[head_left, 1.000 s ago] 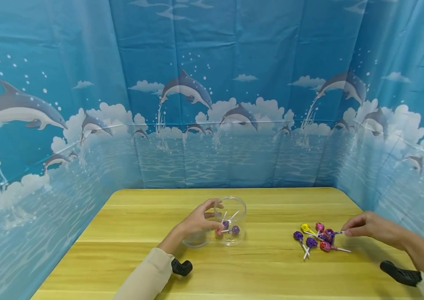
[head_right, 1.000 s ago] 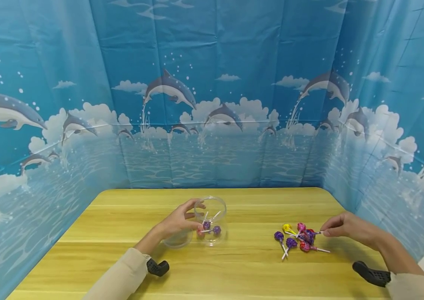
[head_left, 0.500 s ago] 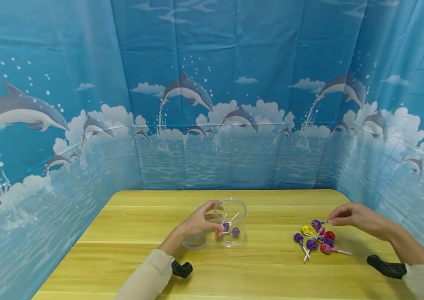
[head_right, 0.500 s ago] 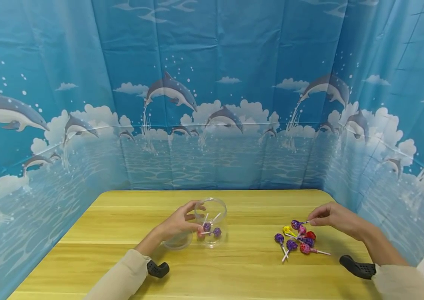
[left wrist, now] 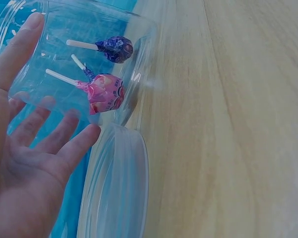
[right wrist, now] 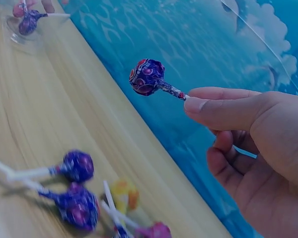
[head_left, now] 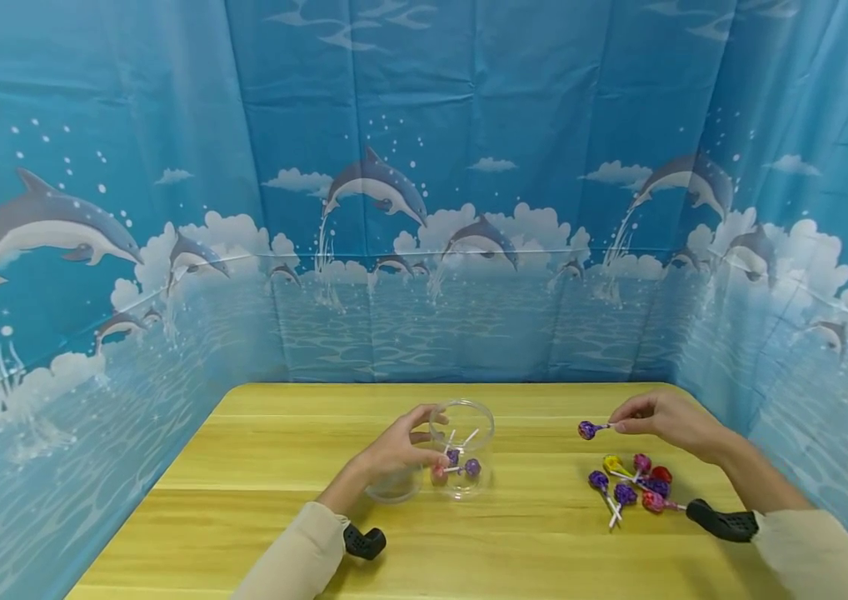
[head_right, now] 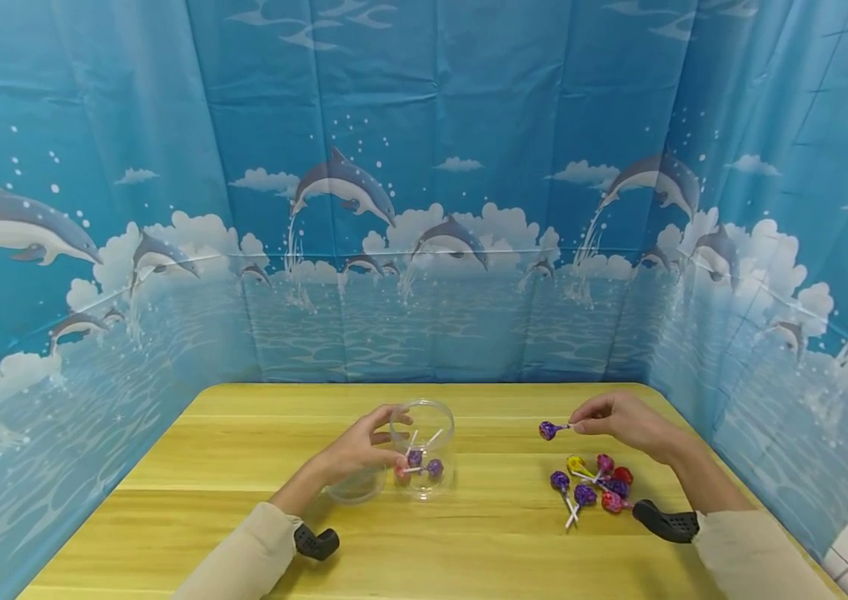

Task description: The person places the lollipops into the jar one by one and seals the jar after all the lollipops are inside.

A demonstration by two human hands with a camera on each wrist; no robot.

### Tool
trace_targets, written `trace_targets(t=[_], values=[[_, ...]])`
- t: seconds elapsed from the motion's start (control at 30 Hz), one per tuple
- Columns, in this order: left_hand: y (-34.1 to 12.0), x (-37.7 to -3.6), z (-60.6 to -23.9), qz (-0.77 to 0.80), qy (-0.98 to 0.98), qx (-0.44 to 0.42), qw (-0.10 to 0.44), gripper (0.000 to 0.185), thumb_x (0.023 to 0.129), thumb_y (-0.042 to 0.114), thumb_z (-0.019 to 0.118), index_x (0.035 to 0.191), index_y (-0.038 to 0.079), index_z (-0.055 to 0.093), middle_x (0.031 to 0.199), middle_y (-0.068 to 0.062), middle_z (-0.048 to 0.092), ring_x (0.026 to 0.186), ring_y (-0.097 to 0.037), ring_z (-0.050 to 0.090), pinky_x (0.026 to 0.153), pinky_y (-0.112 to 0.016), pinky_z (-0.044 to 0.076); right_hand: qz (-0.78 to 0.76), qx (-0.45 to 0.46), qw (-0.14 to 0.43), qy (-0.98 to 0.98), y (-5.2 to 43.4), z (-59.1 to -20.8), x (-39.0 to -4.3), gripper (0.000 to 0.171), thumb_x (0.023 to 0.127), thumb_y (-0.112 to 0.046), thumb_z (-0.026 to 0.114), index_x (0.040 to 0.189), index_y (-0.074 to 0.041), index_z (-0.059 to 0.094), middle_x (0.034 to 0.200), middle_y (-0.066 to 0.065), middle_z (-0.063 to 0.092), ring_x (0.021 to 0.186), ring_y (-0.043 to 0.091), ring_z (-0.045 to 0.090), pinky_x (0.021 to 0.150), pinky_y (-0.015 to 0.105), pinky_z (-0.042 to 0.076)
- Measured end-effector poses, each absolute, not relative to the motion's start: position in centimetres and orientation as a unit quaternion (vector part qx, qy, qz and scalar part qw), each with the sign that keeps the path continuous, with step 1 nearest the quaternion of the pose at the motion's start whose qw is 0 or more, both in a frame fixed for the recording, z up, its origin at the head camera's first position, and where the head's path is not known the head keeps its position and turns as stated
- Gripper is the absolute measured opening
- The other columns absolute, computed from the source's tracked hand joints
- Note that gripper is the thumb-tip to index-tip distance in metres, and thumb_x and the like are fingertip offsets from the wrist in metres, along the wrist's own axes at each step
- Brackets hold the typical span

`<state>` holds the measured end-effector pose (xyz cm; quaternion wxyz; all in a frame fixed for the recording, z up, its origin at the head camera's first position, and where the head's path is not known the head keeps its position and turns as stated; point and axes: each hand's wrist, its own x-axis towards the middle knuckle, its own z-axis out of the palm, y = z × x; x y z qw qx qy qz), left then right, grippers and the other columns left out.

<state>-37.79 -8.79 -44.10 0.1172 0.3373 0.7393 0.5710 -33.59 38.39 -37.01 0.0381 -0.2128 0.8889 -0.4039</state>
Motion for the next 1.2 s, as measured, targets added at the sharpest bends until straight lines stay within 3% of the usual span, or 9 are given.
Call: trace_targets(t=[0.13,0.4,0.9,1.2], values=[[-8.9,-37.8,-44.1,0.568,0.742,0.338,0.115,0.070,0.098,0.007,0.073,0.158,0.019,0.039,0.152,-0.017,0.044,0.137,-0.034,0.049,0.108,-0.044,0.048,-0.409,-0.227,0.052,0.882,36.8,-36.5,-34.4,0.024,0.104,-0.019,0.066,0.118,-0.001,0.074,0.122,0.016,0.068,0.110,0.032,0.064,0.087,0.043,0.057],[-8.9,-38.0,-44.2,0.567,0.739,0.343,0.120,0.072,0.098,0.008,0.074,0.159,0.018,0.038,0.154,-0.023,0.041,0.138,-0.038,0.048,0.108,-0.045,0.048,-0.411,-0.249,0.042,0.876,34.4,-35.4,-35.5,0.023,0.104,-0.016,0.066,0.116,0.000,0.076,0.120,0.016,0.070,0.110,0.032,0.064,0.090,0.047,0.057],[-9.1,-38.1,-44.2,0.565,0.736,0.353,0.123,0.074,0.098,0.013,0.075,0.160,0.015,0.035,0.153,-0.024,0.041,0.137,-0.038,0.050,0.104,-0.042,0.051,-0.419,-0.277,0.045,0.864,31.2,-34.4,-36.7,0.020,0.103,-0.013,0.066,0.114,-0.001,0.077,0.118,0.016,0.070,0.110,0.033,0.065,0.089,0.039,0.058],[-9.1,-38.4,-44.2,0.568,0.733,0.354,0.121,0.073,0.098,0.009,0.073,0.160,0.015,0.036,0.153,-0.026,0.039,0.136,-0.040,0.050,0.103,-0.041,0.052,-0.427,-0.306,0.036,0.850,27.3,-33.5,-37.8,0.018,0.103,-0.009,0.066,0.111,0.001,0.078,0.111,0.018,0.069,0.099,0.030,0.065,0.084,0.037,0.058]])
